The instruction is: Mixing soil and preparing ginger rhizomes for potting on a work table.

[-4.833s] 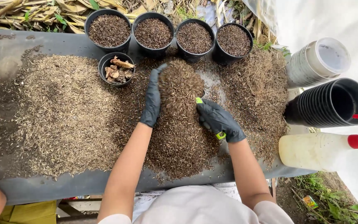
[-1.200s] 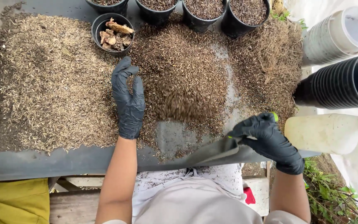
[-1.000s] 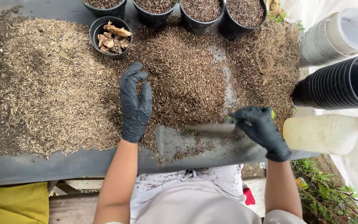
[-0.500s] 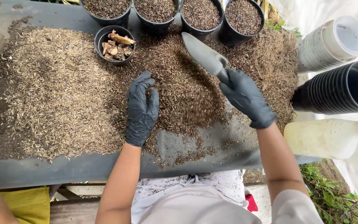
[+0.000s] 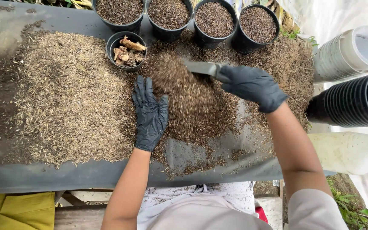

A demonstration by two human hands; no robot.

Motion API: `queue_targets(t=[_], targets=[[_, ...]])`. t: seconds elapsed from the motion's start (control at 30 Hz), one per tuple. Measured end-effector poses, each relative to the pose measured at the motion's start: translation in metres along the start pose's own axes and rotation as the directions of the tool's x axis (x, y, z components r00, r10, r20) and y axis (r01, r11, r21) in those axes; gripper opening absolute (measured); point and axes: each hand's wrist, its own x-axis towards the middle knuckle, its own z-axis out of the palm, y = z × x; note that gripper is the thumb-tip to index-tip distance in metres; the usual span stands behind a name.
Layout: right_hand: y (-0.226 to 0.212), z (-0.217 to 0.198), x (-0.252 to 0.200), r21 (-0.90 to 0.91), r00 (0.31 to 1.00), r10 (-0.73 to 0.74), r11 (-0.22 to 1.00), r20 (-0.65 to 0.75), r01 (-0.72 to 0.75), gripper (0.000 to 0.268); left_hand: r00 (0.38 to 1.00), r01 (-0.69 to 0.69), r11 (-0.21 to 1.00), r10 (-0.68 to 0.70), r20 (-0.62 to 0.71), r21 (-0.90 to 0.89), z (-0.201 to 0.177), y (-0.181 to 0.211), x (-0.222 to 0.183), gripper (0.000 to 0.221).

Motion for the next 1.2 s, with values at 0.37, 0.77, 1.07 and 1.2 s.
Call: queue_targets(t=[0.37,0.77,1.07,1.2], targets=[[-0.007,0.015,0.036,-0.173,0.961,-0.252,0.957,-0.113,0.231,0.028,0.993,0.112,0.969,-0.118,0.016,0.218,0.02,-0.004,0.004,0.075],[0.058,0.078,-0.095,0.553,0.963,0.246,0.789,0.113,-0.267,0.053,0.999,0.032,0.976,-0.025,0.036,-0.215,0.064,-0.048,-0.004,0.074],[0.008,0.167,-0.105,0.843,0.917,0.145,-0.467,0.372,-0.268,0.04,0.952,0.283,0.697,-0.12,0.282,-0.659,0.035,0.004,-0.011,0.059],[0.004,0.163,-0.097,0.777,0.928,0.021,-0.554,0.373,-0.299,0.029,0.945,0.307,0.688,-0.139,0.296,-0.658,0.026,0.015,-0.014,0.055]])
